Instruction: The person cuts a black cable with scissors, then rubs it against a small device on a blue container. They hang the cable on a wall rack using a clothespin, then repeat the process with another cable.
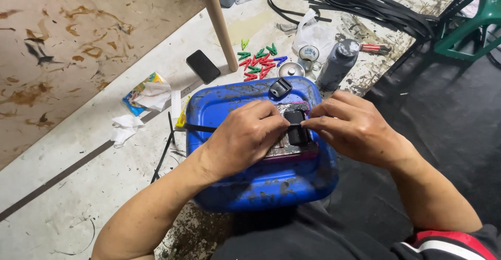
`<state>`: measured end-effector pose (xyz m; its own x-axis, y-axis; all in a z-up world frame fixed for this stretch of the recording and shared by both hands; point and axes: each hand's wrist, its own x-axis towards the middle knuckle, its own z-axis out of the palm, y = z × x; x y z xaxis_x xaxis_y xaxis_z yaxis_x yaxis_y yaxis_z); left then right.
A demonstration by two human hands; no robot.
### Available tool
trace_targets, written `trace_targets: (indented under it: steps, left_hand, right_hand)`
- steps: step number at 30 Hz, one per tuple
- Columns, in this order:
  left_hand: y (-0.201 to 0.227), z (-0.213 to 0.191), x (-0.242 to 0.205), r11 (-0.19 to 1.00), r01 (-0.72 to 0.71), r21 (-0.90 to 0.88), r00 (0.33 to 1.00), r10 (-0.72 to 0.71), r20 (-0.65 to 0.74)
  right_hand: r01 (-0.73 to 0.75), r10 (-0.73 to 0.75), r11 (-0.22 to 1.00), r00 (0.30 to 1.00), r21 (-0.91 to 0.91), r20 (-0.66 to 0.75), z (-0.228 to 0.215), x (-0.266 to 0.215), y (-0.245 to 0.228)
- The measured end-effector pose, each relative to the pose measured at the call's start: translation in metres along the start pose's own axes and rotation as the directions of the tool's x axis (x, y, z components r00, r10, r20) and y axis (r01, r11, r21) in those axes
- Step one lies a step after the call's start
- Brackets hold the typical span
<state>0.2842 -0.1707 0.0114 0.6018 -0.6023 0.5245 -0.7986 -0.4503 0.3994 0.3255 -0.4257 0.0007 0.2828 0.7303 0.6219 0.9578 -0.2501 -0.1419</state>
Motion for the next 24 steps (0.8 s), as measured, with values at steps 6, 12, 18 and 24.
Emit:
trace_targets:
  steps: [6,12,18,24]
  left_hand:
    - [-0.003,-0.009,0.001,0.992,0.021,-0.125,0.999,-0.015,0.046]
    - [-0.002,-0.004,0.003,0.997,0.015,-0.077,0.999,-0.011,0.047]
    - [-0.005,-0.005,0.002,0.996,0.002,-0.088,0.997,0.005,0.072]
    - [-0.008,-0.006,0.001,0.993,0.013,-0.113,0.997,-0.003,0.082]
  right_hand:
    - [-0.034,0.034,0.999,0.999,-0.033,0.017,-0.012,-0.018,0.01]
    - [0.045,-0.041,0.995,0.998,-0.091,0.047,-0.001,-0.006,0.003]
    - [0.043,-0.037,0.995,0.997,-0.091,0.064,-0.007,-0.01,0.007]
    - [-0.002,0.012,0.991,0.998,-0.137,0.07,-0.014,-0.02,0.011]
